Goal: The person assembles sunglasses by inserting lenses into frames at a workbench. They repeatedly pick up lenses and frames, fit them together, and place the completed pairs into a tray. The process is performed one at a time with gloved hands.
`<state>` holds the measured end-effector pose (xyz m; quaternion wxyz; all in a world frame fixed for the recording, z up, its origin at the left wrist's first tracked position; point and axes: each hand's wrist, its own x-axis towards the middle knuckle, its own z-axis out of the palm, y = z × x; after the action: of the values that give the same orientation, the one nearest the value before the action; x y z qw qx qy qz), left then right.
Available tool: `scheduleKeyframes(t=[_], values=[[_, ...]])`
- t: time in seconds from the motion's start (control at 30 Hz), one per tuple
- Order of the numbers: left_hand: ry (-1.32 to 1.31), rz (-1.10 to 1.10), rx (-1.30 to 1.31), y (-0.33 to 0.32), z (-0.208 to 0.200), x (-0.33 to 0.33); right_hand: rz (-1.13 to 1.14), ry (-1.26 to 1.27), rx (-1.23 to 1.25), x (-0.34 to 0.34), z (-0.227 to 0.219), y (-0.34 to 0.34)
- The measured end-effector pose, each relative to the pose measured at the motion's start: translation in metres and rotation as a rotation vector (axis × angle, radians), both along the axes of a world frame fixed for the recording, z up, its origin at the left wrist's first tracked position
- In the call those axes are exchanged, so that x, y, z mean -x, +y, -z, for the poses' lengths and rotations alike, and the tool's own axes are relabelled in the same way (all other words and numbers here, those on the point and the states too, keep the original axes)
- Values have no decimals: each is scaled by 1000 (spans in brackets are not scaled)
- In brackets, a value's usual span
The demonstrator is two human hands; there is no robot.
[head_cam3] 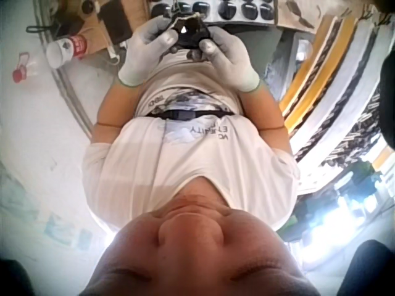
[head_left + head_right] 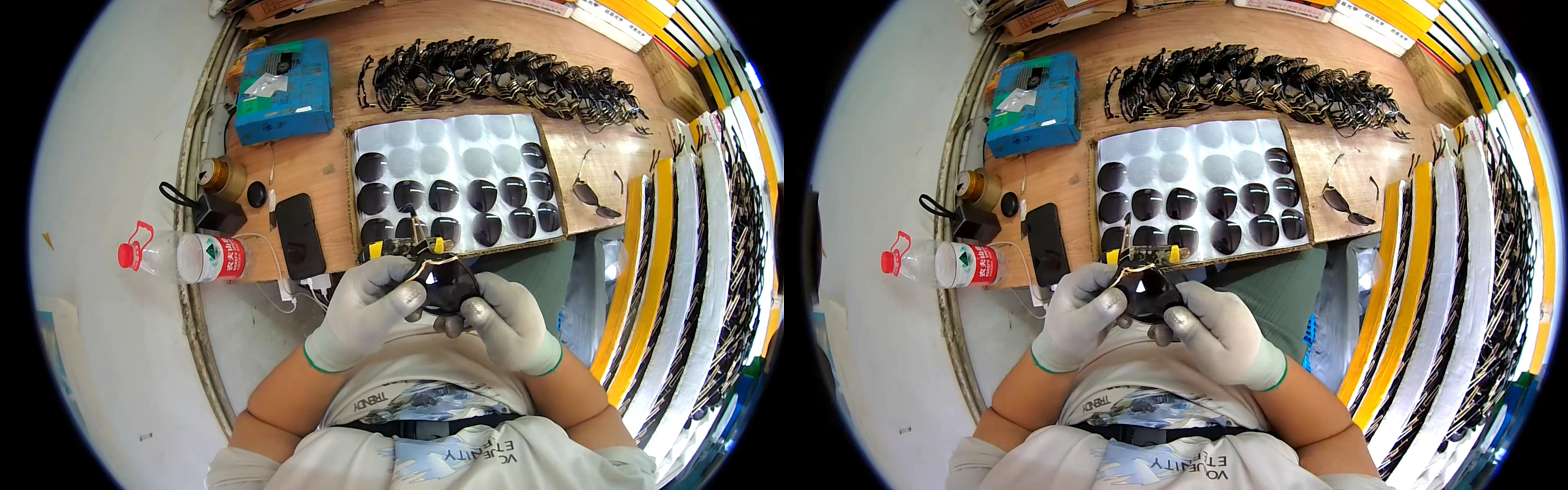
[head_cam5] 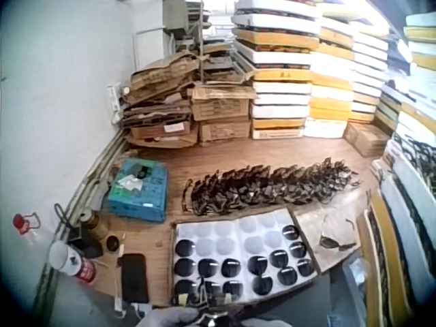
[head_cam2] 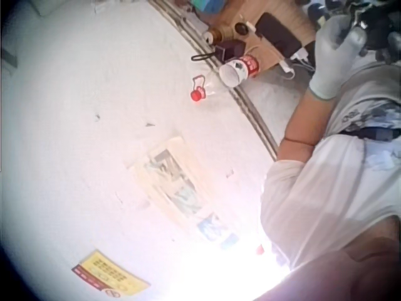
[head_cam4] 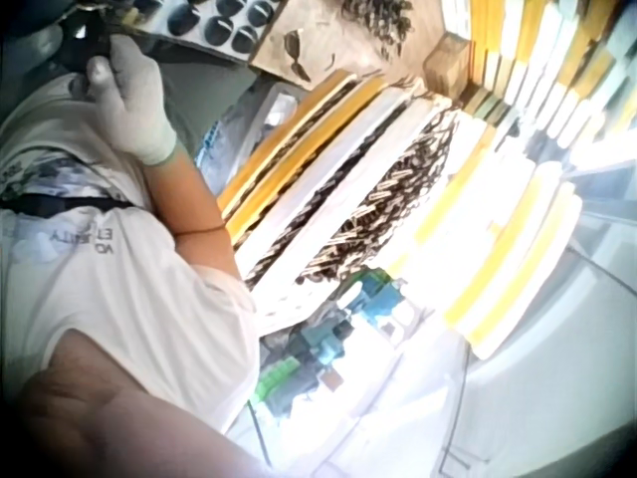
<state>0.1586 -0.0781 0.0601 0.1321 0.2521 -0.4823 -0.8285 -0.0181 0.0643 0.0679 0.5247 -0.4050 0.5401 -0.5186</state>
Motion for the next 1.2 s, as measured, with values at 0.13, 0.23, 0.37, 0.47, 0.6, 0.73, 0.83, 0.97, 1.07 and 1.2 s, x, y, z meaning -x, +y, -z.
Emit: scheduleKeyframes(t=[0.13, 0.23, 0.37, 0.47, 0.6, 0.73, 0.83, 0.97, 1.07, 1.2], values=[[29, 18, 148, 5, -17, 4, 6, 220, 118, 1, -9, 0], [124, 103, 477, -1, -19, 4, -40, -4, 65, 9, -6, 4], [44, 59, 515, 4, -16, 0, 0, -307, -136, 12, -12, -2], [-10, -51, 424, 6, -25, 3, -61, -194, -68, 9, -11, -7], [14, 33, 642, -11, -33, 7, -121, 114, -11, 17, -24, -15], [24, -35, 495, -2, -31, 15, -27, 152, -55, 20, -23, -12], [31, -88, 307, 12, -29, 23, 116, 112, -48, 9, -22, -12], [-176, 48, 608, 6, -34, 19, 185, 336, 21, 2, -18, -8], [-234, 64, 766, 6, -41, 22, 116, 406, 64, 6, -17, -8], [38, 174, 872, -10, -35, 28, 5, 186, 187, 25, -8, -12]])
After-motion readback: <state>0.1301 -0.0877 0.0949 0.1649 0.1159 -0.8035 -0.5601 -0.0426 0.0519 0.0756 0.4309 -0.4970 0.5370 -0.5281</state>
